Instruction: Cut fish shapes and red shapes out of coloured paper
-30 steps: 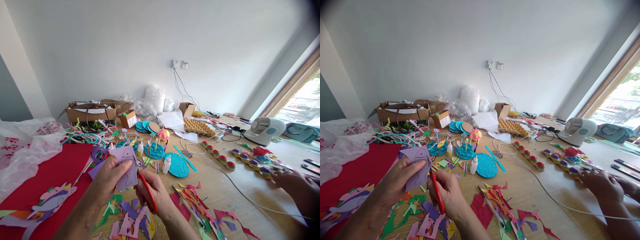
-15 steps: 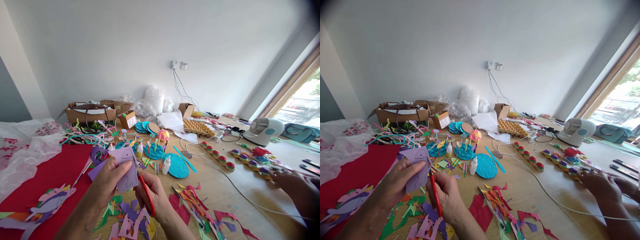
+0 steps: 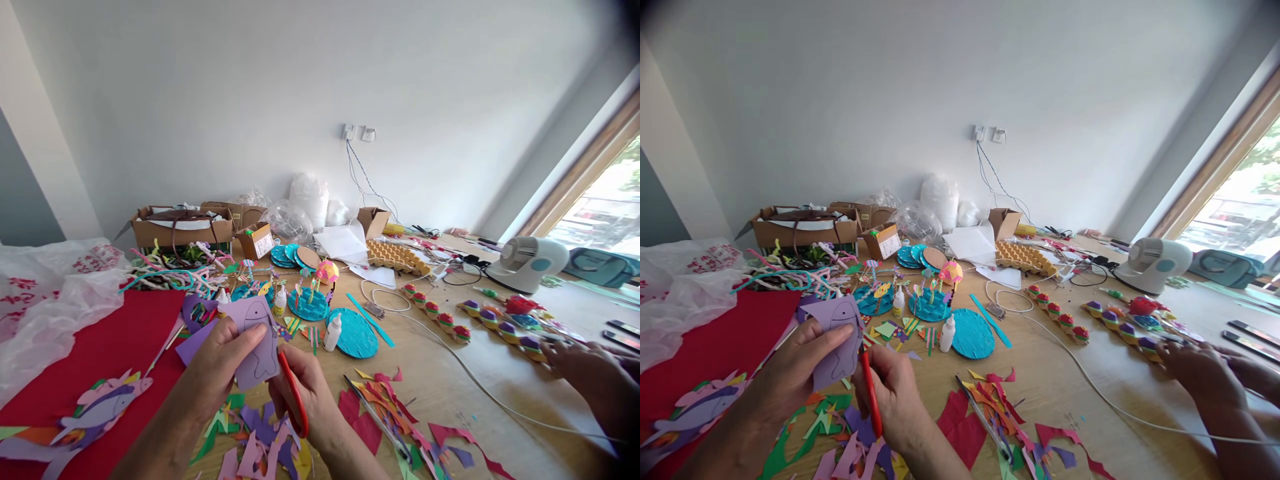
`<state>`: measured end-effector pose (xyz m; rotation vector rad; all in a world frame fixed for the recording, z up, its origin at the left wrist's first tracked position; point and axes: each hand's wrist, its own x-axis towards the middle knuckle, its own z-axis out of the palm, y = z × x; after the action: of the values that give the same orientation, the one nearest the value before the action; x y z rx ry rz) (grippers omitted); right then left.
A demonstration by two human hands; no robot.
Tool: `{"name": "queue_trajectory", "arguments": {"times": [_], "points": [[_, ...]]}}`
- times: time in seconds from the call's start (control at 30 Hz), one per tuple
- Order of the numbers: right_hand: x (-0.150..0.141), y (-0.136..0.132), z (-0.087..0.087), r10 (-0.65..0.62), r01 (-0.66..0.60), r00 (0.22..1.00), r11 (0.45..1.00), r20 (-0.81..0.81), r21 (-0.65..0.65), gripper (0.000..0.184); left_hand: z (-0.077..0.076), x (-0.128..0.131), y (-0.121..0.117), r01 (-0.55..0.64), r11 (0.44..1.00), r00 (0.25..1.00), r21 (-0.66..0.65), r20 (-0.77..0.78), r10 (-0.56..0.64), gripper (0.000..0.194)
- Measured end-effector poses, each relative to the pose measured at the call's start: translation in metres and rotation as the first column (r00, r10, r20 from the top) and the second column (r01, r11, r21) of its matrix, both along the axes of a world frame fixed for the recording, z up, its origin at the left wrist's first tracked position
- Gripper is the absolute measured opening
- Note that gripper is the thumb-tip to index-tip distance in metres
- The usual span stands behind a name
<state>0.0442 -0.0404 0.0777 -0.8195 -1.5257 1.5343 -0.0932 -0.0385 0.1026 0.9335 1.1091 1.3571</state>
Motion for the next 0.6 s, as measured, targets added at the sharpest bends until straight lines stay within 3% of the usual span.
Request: {"name": "queue_trajectory", "arguments": {"times": [0.6], "points": [[0.0008, 0.0020, -0.0038, -0.014, 0.014, 1.000, 0.999, 0.001, 0.034, 0.050, 0.0045, 0.0022, -0.0034, -0.021, 1.000, 1.000, -0.021, 0.014, 0.022, 0.024]]}}
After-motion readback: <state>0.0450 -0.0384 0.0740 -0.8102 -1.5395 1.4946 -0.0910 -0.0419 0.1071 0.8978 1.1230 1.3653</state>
